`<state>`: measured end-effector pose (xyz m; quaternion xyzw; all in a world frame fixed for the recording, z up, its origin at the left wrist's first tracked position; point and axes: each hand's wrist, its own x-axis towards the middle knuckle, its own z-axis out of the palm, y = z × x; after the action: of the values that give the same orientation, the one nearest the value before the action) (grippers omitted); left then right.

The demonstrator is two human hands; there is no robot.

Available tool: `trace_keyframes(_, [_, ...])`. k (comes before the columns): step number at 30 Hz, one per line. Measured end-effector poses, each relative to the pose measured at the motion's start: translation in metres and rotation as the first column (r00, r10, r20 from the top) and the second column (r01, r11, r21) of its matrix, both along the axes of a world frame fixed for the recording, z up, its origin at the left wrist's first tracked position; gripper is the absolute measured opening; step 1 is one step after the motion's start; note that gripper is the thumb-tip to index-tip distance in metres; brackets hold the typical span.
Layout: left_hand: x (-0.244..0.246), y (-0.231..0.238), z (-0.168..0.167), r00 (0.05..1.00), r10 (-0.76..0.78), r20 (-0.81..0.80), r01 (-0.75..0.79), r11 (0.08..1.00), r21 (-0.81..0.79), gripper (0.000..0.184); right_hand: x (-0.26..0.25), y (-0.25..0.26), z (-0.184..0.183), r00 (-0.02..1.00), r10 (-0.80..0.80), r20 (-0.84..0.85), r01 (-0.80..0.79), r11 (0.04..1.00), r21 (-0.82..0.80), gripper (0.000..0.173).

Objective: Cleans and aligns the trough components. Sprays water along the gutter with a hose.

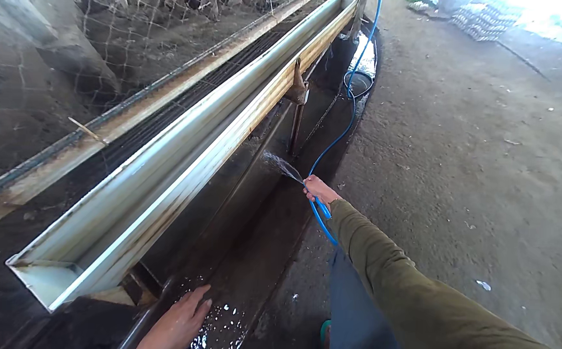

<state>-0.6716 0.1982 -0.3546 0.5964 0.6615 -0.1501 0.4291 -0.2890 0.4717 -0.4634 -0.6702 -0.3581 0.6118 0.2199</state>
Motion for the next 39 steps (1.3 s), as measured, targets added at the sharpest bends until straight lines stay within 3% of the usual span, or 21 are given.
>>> trace_keyframes(4, [0.000, -0.001, -0.002, 1.000, -0.003, 0.011, 0.003, 1.000, 0.014, 0.049, 0.000, -0.004, 0.008, 0.992, 0.123, -0.023, -0.125, 0.990, -0.068, 0.021])
trace_keyframes(11, [-0.002, -0.001, -0.004, 1.000, 0.001, 0.014, -0.001, 1.000, 0.006, 0.052, 0.001, -0.006, 0.007, 0.991, 0.131, -0.030, -0.132, 0.989, -0.059, 0.021])
trace_keyframes(28, [-0.003, 0.001, -0.007, 1.000, -0.001, 0.013, 0.001, 1.000, -0.003, 0.053, -0.001, 0.001, 0.000, 0.993, -0.114, 0.021, 0.112, 0.992, 0.065, 0.025])
trace_keyframes(36, [-0.004, 0.002, -0.008, 1.000, -0.008, 0.020, 0.008, 1.000, -0.004, 0.052, -0.001, 0.004, -0.002, 0.989, -0.144, 0.015, 0.142, 0.985, 0.102, 0.030])
trace_keyframes(39, [-0.005, 0.002, -0.009, 1.000, -0.004, 0.018, 0.004, 1.000, -0.005, 0.052, -0.002, 0.003, -0.003, 0.996, -0.083, 0.030, 0.081, 0.996, 0.042, 0.027])
